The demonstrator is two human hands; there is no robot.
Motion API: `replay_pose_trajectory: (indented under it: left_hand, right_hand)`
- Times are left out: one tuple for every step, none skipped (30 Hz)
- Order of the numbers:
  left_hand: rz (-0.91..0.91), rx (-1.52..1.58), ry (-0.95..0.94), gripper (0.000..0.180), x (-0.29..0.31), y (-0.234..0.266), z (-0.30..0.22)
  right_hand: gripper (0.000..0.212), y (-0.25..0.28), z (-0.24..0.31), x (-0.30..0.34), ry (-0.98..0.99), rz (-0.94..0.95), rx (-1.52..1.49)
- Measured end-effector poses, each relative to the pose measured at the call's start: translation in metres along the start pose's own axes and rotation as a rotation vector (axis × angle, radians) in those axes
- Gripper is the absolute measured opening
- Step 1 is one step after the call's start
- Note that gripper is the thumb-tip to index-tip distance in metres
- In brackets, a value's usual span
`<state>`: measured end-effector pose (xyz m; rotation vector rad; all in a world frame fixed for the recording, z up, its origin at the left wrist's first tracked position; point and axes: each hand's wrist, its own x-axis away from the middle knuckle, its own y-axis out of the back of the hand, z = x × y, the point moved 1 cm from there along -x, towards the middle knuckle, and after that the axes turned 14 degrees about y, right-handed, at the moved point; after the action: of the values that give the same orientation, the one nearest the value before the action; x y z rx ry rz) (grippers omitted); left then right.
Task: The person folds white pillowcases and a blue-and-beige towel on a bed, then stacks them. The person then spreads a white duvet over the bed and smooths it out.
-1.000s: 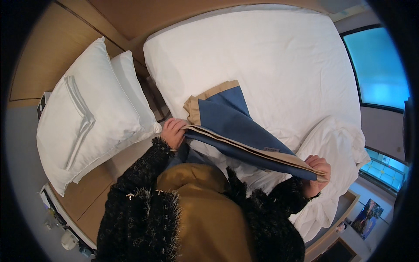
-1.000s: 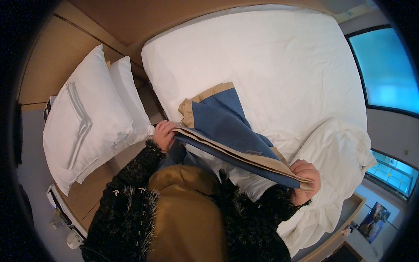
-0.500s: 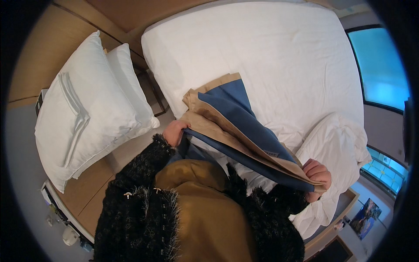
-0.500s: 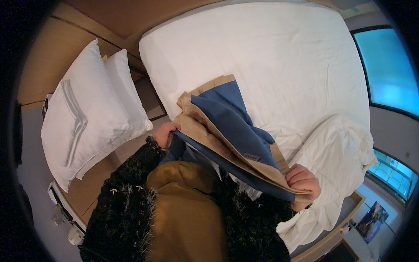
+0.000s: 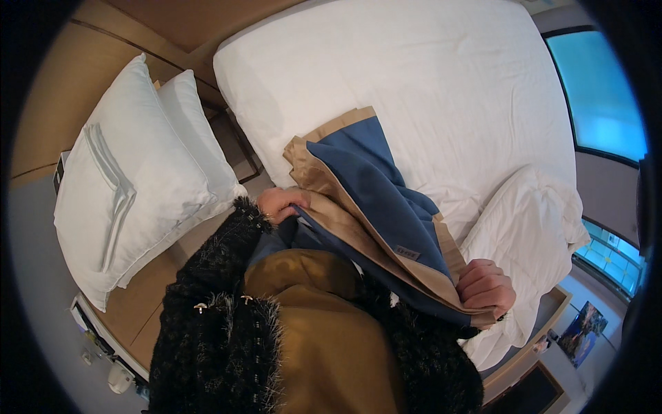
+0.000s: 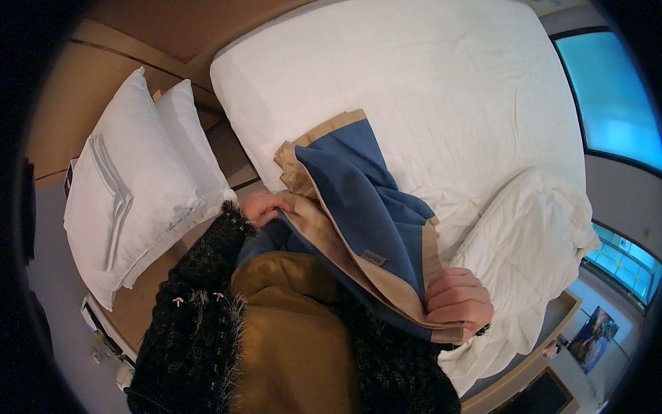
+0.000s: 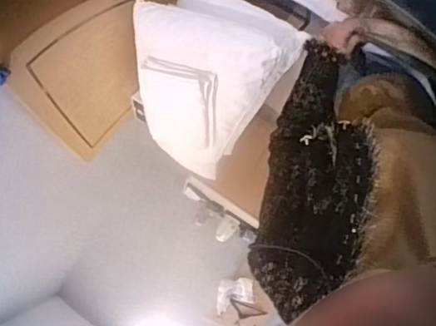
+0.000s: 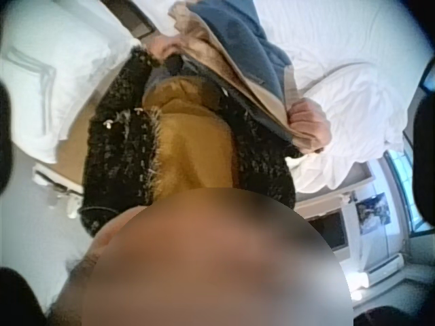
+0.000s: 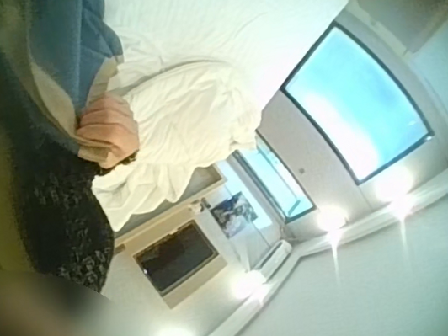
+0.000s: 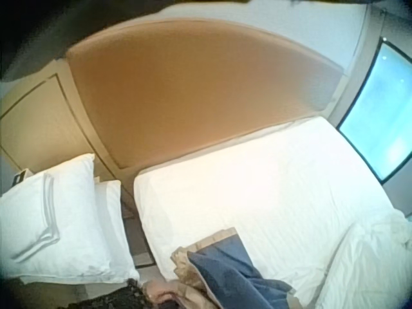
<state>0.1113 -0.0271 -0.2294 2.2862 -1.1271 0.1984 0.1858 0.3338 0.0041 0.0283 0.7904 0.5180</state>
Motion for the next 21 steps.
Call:
replay_pose_trajectory:
  left_hand:
    - [0.115,0.017,-0.052,0.024,-0.002,0.003,0.001]
    - [0.222,0.033,-0.057,0.022,-0.004,0.005,0.001]
    - [0.072,-0.068,-0.127,0.021,-0.006,0.007,-0.002]
    - [-0.085,-0.171,-0.149,0.019,-0.007,0.007,-0.006]
    - [-0.24,-0.263,-0.19,0.017,-0.009,0.007,-0.012]
    - [-0.341,-0.305,-0.198,0.017,-0.011,0.008,-0.017]
    - [-0.441,-0.337,-0.224,0.017,-0.014,0.009,-0.022]
    - [-0.533,-0.368,-0.234,0.017,-0.017,0.011,-0.027]
    - [-0.484,-0.381,-0.27,0.018,-0.02,0.013,-0.031]
    - [-0.427,-0.394,-0.29,0.019,-0.024,0.016,-0.035]
    - [-0.378,-0.403,-0.313,0.02,-0.028,0.019,-0.037]
    - [-0.319,-0.423,-0.314,0.022,-0.032,0.022,-0.04]
    - [-0.267,-0.437,-0.318,0.023,-0.038,0.024,-0.042]
    - [-0.211,-0.447,-0.32,0.025,-0.043,0.025,-0.044]
    - [-0.174,-0.482,-0.311,0.024,-0.048,0.026,-0.046]
    - [-0.133,-0.513,-0.299,0.024,-0.054,0.026,-0.047]
    - [-0.086,-0.548,-0.283,0.023,-0.059,0.026,-0.048]
    - [-0.08,-0.53,-0.306,0.026,-0.063,0.026,-0.049]
    - [-0.064,-0.534,-0.306,0.026,-0.067,0.025,-0.049]
    - [-0.062,-0.522,-0.322,0.026,-0.071,0.024,-0.049]
    - [-0.06,-0.51,-0.338,0.026,-0.075,0.022,-0.049]
  right_hand:
    - [0.032,0.0,-0.001,0.0,-0.009,0.018,0.005]
    - [0.037,-0.001,-0.002,0.0,-0.018,0.045,0.005]
    - [0.037,-0.001,-0.002,-0.001,-0.019,0.054,-0.004]
    - [0.037,-0.001,-0.003,-0.001,-0.021,0.072,-0.016]
    - [0.037,-0.001,-0.003,-0.001,-0.03,0.072,-0.028]
    - [0.037,-0.002,-0.003,-0.001,-0.023,0.082,-0.025]
    - [0.037,-0.002,-0.003,-0.002,-0.023,0.076,-0.021]
    - [0.038,-0.003,-0.003,-0.002,-0.023,0.07,-0.019]
    - [0.038,-0.004,-0.002,-0.003,-0.022,0.064,-0.022]
    - [0.038,-0.005,-0.002,-0.004,-0.021,0.059,-0.027]
    - [0.039,-0.006,-0.002,-0.005,-0.021,0.042,-0.035]
    - [0.04,-0.007,-0.002,-0.006,-0.014,0.045,-0.033]
    - [0.041,-0.009,-0.002,-0.006,-0.01,0.036,-0.035]
    - [0.041,-0.01,-0.002,-0.007,-0.006,0.028,-0.036]
    - [0.03,-0.011,-0.002,-0.008,0.009,0.017,-0.055]
    - [0.019,-0.012,-0.002,-0.009,0.023,0.007,-0.072]
    - [0.009,-0.013,-0.002,-0.009,0.025,0.001,-0.087]
    - [0.019,-0.013,-0.001,-0.009,0.027,0.001,-0.068]
    - [0.031,-0.014,0.0,-0.009,0.017,0.006,-0.046]
    - [0.043,-0.015,0.002,-0.009,0.003,-0.004,-0.035]
    - [0.043,-0.016,0.004,-0.009,-0.001,0.002,-0.013]
